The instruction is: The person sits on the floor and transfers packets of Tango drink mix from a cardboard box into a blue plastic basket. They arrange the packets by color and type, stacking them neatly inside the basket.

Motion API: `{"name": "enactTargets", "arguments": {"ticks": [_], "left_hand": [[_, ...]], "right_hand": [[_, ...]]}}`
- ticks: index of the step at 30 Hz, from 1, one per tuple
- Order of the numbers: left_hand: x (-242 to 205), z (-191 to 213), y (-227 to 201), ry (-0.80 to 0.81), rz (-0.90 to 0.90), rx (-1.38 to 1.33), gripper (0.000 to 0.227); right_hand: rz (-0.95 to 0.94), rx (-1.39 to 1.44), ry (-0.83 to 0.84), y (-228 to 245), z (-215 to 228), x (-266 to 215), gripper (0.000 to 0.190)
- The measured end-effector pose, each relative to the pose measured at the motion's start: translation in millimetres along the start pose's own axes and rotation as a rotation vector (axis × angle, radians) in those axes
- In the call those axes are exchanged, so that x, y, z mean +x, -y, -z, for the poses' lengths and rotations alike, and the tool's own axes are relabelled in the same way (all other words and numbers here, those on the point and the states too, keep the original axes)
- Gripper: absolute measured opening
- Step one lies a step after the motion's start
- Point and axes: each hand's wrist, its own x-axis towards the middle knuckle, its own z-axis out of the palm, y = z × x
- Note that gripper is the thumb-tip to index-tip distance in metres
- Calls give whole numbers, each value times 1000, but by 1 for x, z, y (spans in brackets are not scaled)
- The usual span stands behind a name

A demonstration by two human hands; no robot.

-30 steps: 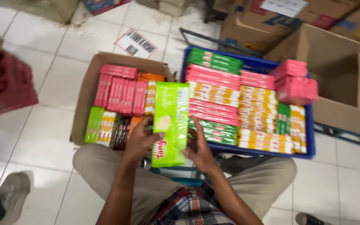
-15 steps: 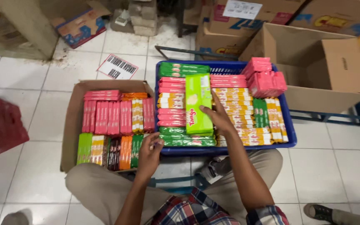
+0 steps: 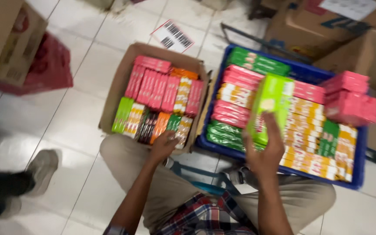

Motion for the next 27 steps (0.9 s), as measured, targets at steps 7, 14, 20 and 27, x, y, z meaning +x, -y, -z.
{"name": "enactTargets", "arguments": {"ticks": [7, 14, 20, 27], "left_hand": [[119, 34, 52, 80, -80, 665, 62], [204, 111, 190, -255, 478, 581, 95], [185, 89, 176, -496, 276, 902, 88], [204, 86, 192, -774, 177, 960, 81]], "right_hand": [[59, 335, 390, 38, -116, -83, 42], [129, 113, 368, 12, -161, -107, 41], [128, 74, 475, 8, -166, -111, 34], [81, 13, 457, 3, -177, -116, 23]]}}
